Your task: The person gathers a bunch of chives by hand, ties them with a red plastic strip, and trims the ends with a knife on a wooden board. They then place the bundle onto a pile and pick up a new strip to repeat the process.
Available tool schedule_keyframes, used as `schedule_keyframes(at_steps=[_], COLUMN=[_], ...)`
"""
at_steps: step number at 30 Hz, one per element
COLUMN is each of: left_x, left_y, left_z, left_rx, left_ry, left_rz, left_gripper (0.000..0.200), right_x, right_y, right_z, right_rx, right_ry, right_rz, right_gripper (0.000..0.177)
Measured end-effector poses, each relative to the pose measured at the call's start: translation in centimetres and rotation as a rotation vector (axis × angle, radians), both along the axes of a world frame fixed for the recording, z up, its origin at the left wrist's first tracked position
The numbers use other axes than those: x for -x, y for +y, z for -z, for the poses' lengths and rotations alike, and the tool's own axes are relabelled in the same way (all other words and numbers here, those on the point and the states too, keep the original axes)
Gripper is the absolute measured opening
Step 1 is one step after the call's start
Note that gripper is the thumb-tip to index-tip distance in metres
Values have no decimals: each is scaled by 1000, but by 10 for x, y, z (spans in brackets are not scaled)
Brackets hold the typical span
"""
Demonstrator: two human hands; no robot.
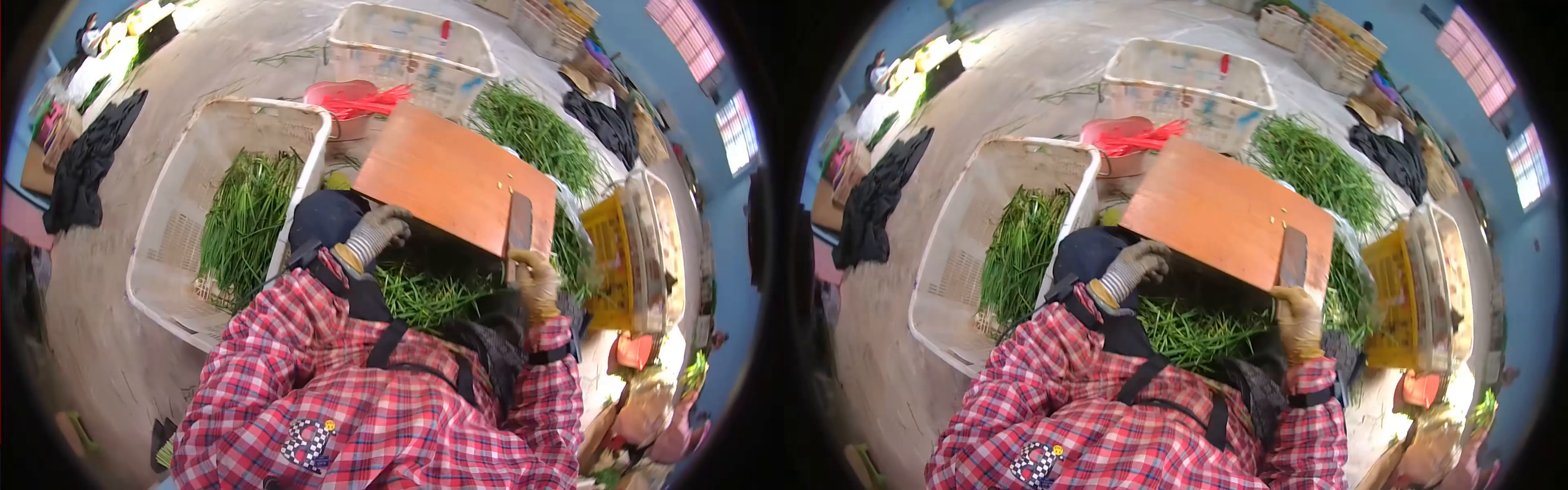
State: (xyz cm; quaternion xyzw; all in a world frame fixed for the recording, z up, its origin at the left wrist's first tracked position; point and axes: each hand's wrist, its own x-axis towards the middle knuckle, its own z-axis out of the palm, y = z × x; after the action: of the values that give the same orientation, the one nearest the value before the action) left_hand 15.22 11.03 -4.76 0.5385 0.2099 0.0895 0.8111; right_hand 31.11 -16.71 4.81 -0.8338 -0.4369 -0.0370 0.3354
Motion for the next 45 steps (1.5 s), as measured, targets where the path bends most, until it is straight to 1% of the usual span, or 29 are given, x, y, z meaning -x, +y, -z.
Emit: schedule_keyframes(at_steps=[1, 2, 4, 6, 7, 8, 10, 12, 13, 14, 15, 16, 17, 18, 20, 21, 22, 23, 24, 26, 27, 28, 30, 31, 35, 40, 42, 44, 45], left_x=[-2, -4, -11, -20, -30, -38, -47, -50, -51, -44, -39, -32, -28, -25, -21, -17, -13, -10, -9, -6, -4, -3, -2, -2, -2, 0, -1, 0, 0], left_y=[-2, 2, 8, 24, 27, 30, 45, 61, 64, 69, 66, 77, 81, 86, 97, 100, 104, 111, 116, 122, 128, 127, 121, 123, 131, 132, 132, 131, 131], left_z=[-8, -4, -22, -42, -42, -42, -50, -48, -49, -51, -52, -56, -57, -54, -59, -56, -56, -60, -60, -58, -59, -59, -60, -61, -59, -62, -60, -60, -60], left_rx=[-4, -75, -54, -260, -366, -353, -535, -385, -314, -332, -256, -183, -183, -77, -28, 5, 38, 91, 101, 13, 79, 83, 280, 253, 153, 286, 271, 266, 301], left_ry=[4, -11, -136, -153, -196, -193, -276, -240, -273, -25, -180, -278, -312, -339, -329, -345, -362, -305, -305, -369, -375, -373, -381, -387, -398, -388, -400, -413, -424], left_rz=[14, 30, 54, 121, 78, 62, -29, -4, -152, -34, -149, -65, -79, -109, -134, -142, -148, -112, -120, -264, -266, -274, -291, -306, -286, -211, -222, -226, -220], left_gripper=[28, 28, 27, 34, 33, 33, 32, 31, 30, 30, 30, 30, 29, 29, 28, 32, 37, 35, 35, 30, 29, 29, 28, 29, 30, 29, 29, 29, 30], right_x=[-12, -14, -35, -42, -50, -62, -87, -110, -122, -134, -146, -157, -169, -180, -189, -186, -182, -180, -179, -175, -175, -176, -179, -182, -194, -200, -203, -208, -203], right_y=[29, 55, 108, 167, 193, 218, 273, 331, 357, 381, 402, 423, 442, 463, 493, 505, 515, 523, 530, 541, 546, 548, 551, 554, 559, 567, 570, 566, 564], right_z=[7, 12, 37, 36, 35, 38, 47, 44, 43, 46, 48, 56, 68, 82, 103, 113, 120, 128, 138, 156, 162, 170, 185, 188, 205, 212, 215, 224, 217], right_rx=[40, 88, 154, 220, 267, 283, 331, 406, 469, 487, 468, 456, 473, 542, 623, 772, 920, 1067, 1077, 1249, 1303, 1308, 1384, 1411, 1381, 1435, 1445, 1409, 1364], right_ry=[51, -3, 76, 114, 146, 147, -16, -34, -52, -55, -101, -139, -139, -158, -181, -238, -295, -355, -358, -509, -497, -501, -612, -580, -563, -560, -545, -649, -679], right_rz=[-110, -151, -213, -267, -301, -315, -376, -353, -315, -326, -323, -323, -330, -292, -263, -231, -195, -160, -167, -125, -108, -116, -5, 19, 52, 85, 71, 89, 27], right_gripper=[19, 23, 22, 21, 22, 22, 25, 27, 28, 28, 30, 31, 31, 31, 31, 32, 33, 35, 35, 35, 38, 38, 40, 40, 38, 38, 37, 33, 31])
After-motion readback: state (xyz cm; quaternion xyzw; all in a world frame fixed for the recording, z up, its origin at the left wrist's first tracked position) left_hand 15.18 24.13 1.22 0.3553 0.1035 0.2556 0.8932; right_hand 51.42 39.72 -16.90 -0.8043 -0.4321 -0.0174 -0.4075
